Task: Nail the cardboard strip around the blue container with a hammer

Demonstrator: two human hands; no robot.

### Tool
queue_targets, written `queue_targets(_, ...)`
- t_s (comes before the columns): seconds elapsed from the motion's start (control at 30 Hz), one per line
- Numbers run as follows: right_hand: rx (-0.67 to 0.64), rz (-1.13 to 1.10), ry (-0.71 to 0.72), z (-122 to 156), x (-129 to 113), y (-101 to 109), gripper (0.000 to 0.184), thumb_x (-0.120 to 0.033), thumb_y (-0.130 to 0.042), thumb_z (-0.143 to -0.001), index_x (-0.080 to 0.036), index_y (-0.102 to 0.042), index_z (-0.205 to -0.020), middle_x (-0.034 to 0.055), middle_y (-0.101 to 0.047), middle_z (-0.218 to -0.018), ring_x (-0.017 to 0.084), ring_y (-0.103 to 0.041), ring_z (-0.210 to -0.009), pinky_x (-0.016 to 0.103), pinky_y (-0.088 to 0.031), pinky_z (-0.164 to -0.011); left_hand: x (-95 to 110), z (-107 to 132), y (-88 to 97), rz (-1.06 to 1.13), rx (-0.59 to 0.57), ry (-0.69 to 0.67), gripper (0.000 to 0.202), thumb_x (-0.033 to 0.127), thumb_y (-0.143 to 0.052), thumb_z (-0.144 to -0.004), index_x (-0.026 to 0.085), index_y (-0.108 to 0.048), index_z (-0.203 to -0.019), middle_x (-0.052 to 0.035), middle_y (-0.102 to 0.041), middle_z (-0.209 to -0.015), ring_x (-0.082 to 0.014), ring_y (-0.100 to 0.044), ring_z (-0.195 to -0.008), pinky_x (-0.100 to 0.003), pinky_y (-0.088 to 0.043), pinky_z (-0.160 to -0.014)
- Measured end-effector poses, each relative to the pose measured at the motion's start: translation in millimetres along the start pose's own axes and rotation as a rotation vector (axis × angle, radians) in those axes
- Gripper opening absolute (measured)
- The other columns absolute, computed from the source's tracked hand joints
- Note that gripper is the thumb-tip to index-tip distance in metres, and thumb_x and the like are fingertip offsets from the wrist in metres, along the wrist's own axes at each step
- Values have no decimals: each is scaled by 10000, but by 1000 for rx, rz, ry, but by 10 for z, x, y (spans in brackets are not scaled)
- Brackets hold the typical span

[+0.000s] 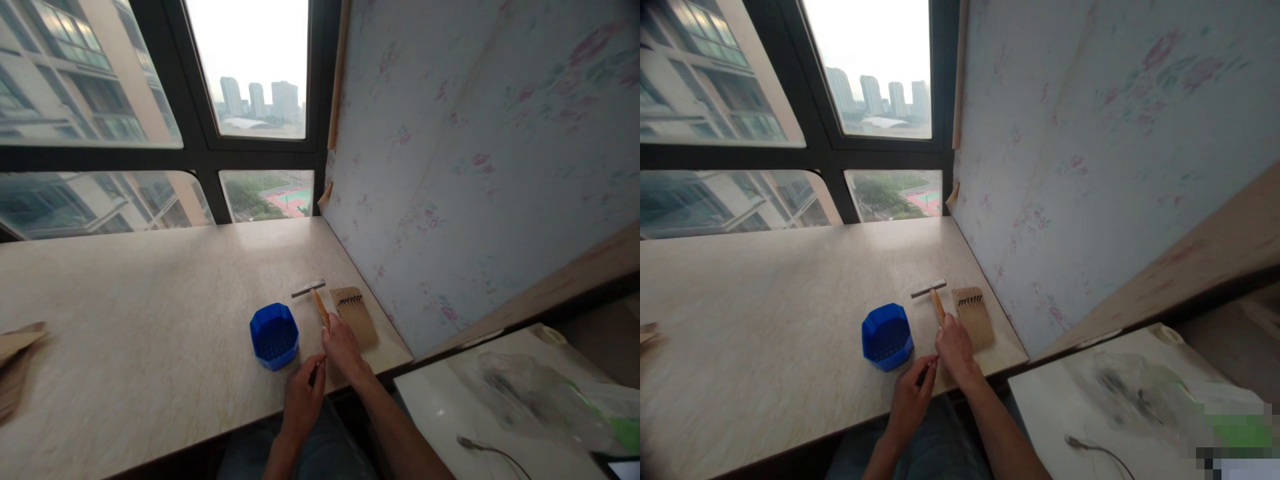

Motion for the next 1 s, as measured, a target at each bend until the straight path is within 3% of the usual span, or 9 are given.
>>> queue_targets(0.73, 45, 115, -44, -56, -9, -57, 206, -292, -611, -972, -160, -647, -1127, 76, -666, -1151, 213, -663, -988, 412, -558, -861, -32, 32, 17, -21, 12, -36, 301, 360, -499, -943, 181, -728, -1023, -82, -773, -924, -220, -706, -814, -293, -516, -762)
queue_targets(1.0, 91, 176, -4, 12, -100, -10, 199, -292, -626, -963, -160, -659, -1109, 82, -665, -1171, 231, -647, -1053, 444, -545, -906, 70, 58, 65, -47, 12, -71, 333, 344, -469, -945, 143, -724, -1017, -91, -768, -889, -220, -697, -767, -300, -506, -730)
Point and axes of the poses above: each hand's wrist, its own z-axis away from the middle knuckle, its own y-axis out of the back of the hand, x = y × z, the point moved 7 cm from there along -z, towards the middle knuckle
